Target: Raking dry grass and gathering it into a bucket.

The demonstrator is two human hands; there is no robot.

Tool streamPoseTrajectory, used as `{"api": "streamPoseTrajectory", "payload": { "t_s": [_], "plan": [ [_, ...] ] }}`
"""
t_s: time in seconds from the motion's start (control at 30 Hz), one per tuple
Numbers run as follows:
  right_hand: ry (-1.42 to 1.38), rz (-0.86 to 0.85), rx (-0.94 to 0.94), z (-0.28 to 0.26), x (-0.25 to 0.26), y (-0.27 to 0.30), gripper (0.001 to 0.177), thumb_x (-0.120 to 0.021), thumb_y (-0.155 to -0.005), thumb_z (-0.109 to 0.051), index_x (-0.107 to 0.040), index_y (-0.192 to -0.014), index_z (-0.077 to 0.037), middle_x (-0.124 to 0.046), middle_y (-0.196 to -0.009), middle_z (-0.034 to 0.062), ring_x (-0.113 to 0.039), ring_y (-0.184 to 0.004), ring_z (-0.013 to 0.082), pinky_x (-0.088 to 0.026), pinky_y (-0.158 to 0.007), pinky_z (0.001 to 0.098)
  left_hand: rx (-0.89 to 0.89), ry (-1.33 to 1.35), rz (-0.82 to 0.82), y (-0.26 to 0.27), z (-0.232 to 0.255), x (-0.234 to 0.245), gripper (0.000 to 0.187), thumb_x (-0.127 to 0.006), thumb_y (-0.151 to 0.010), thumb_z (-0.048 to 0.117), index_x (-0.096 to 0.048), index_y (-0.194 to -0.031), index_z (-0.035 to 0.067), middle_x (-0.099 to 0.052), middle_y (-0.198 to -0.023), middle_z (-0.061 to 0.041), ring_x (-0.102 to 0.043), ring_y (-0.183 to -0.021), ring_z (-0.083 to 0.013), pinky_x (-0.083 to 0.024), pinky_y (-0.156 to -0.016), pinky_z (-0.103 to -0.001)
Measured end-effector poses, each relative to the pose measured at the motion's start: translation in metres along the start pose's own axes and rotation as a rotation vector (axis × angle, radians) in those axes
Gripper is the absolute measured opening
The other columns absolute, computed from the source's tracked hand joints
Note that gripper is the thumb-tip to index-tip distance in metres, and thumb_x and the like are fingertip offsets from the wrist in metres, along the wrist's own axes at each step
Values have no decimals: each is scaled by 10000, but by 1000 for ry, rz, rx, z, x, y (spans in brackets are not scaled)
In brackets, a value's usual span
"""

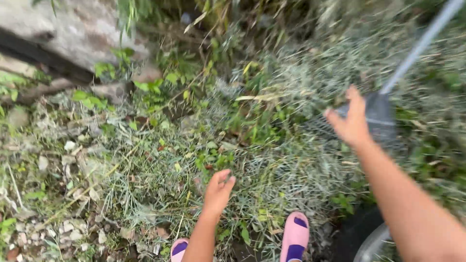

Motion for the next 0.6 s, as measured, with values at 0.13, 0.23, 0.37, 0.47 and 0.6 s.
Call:
{"api": "streamPoseTrajectory", "payload": {
  "t_s": [0.13,0.23,0.37,0.47,0.6],
  "plan": [
    [137,-448,-370,-30,-102,102,1151,-699,-703,-679,-256,-1650,-195,-199,-1716,141,-226,-1572,354,-191,-1158,713,72,-69,197,-20,-123,59,544,-724,-872,454,-677,-1318,147,-666,-1358,-110,-641,-1175,-239,-502,-1009,-391],
    [329,-645,-382,20,-186,147,1251,-624,-596,-850,-196,-1619,-268,-133,-1707,90,-158,-1571,316,-177,-1105,774,243,-290,481,-35,-214,112,834,-696,-766,700,-629,-1368,126,-549,-1445,-200,-585,-1251,-354,-451,-1060,-485],
    [379,-702,-397,67,-244,175,1362,-622,-570,-905,-142,-1650,-229,-112,-1710,123,-124,-1555,365,-113,-1150,758,435,-474,636,-52,-298,159,956,-614,-775,783,-563,-1496,157,-288,-1589,-316,-312,-1479,-469,-288,-1174,-610],
    [445,-680,-443,93,-271,179,1443,-636,-507,-891,-102,-1679,-239,-103,-1717,117,-157,-1541,399,-160,-1170,741,519,-283,926,-75,-377,189,1164,-707,-766,827,-330,-1587,92,-47,-1645,-315,-141,-1524,-466,-235,-1183,-582],
    [330,-702,-515,136,-306,214,1328,-623,-548,-871,-224,-1650,-247,-81,-1695,203,-112,-1537,451,-218,-1135,709,679,159,856,-93,-350,154,1194,-799,-713,676,-133,-1646,343,162,-1677,-207,-126,-1509,-468,-279,-1147,-627]
  ]
}}
Point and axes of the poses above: each hand's wrist, its own y-axis away from the middle knuckle, its own x-axis out of the back of the hand, z = x × y, the point moved 4 cm from there along -y, towards the middle knuckle
